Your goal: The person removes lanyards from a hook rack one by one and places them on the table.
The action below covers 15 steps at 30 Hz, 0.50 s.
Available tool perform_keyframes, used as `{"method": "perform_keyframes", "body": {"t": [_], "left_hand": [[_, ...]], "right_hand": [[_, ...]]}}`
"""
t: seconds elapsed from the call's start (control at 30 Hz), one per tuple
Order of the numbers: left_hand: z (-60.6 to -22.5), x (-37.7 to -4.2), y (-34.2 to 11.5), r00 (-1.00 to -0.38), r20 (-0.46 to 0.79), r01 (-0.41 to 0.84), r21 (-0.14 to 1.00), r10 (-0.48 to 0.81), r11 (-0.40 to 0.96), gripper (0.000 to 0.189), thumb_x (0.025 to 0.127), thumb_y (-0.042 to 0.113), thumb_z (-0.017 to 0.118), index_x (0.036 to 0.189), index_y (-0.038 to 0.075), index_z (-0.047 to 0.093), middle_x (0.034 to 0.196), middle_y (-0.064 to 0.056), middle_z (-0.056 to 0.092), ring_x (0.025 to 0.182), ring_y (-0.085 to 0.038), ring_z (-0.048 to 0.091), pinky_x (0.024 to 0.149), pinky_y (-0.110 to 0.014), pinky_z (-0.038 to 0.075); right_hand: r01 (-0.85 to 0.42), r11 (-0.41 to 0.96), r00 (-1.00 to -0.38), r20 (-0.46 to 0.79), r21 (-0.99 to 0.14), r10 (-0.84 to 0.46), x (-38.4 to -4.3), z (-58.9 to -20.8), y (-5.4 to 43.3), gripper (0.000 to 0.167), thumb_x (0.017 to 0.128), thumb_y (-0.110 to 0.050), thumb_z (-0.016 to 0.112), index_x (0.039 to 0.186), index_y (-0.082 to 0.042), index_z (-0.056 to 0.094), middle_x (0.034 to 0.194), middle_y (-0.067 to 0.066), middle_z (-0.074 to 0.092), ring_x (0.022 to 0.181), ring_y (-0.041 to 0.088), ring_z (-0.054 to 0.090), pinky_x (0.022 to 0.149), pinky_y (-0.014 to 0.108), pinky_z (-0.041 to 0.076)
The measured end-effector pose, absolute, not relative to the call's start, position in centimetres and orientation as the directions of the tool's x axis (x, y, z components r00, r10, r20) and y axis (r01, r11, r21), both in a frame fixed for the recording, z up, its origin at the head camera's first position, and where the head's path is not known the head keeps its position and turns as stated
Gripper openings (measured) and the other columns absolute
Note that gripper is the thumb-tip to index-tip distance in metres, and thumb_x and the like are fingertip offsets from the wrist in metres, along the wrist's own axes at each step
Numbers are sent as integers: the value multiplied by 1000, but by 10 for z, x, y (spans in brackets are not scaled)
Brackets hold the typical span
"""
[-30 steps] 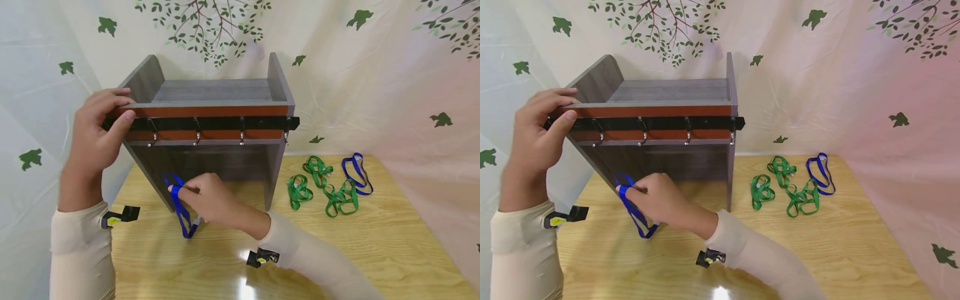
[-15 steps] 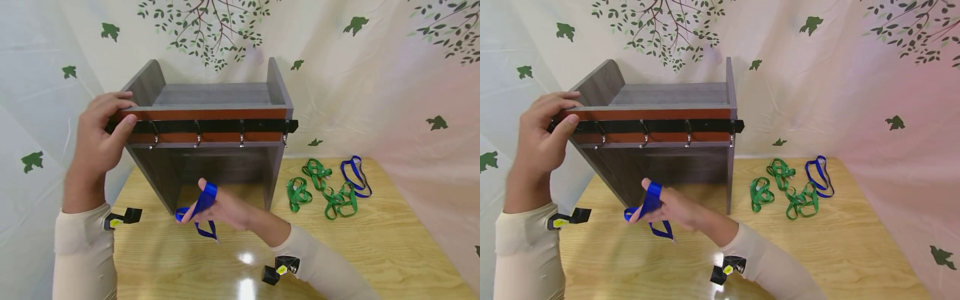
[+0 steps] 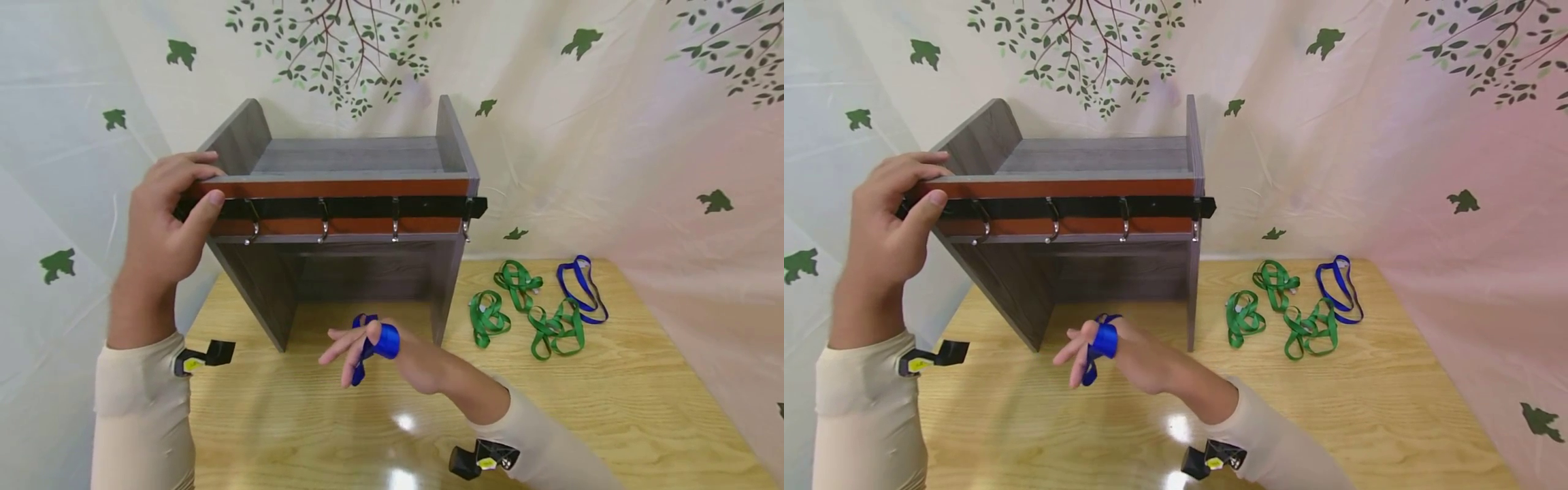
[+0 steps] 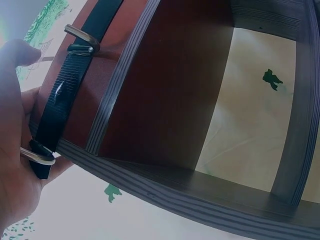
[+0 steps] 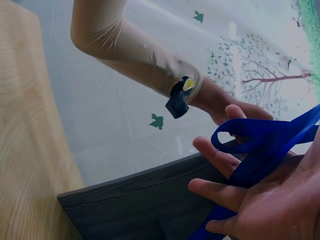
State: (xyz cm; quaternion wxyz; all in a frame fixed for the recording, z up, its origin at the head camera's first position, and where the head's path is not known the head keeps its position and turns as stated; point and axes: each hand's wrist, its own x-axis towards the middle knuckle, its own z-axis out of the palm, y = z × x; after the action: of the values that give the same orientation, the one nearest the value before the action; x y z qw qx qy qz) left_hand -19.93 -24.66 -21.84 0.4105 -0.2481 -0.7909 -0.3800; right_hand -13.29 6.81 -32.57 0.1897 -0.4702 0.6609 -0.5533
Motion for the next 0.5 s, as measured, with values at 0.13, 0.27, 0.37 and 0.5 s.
{"method": "perform_keyframes", "body": {"t": [0.13,0.27,0.37,0.5], "left_hand": [[-219,-199,-247,-540,838,703,398,78,589,37,96,26,65,108,-7,75,118,35,66,127,6,58,111,-20,39],[-219,-199,-247,-540,837,704,396,83,590,38,96,28,65,109,-7,75,118,35,65,128,6,57,111,-20,38],[-219,-199,-247,-540,837,706,395,86,588,39,96,29,65,109,-7,75,119,35,65,128,5,57,111,-20,38],[-219,-199,-247,-539,838,705,393,87,590,41,97,31,65,110,-6,75,120,35,65,128,5,57,110,-20,38]], "right_hand": [[-452,-66,-492,311,-889,-813,-130,-326,81,110,103,-75,2,91,9,73,130,26,73,153,43,46,128,68,25],[-478,-120,-473,370,-870,-799,-127,-327,93,116,103,-71,-7,89,12,74,128,31,72,150,49,47,126,72,25],[-463,-154,-480,392,-873,-785,-124,-329,101,117,103,-70,-9,90,11,74,124,33,72,150,52,46,125,75,22],[-462,-193,-486,429,-866,-762,-124,-331,111,111,106,-65,-8,91,11,72,119,35,72,148,53,48,121,81,21]]}}
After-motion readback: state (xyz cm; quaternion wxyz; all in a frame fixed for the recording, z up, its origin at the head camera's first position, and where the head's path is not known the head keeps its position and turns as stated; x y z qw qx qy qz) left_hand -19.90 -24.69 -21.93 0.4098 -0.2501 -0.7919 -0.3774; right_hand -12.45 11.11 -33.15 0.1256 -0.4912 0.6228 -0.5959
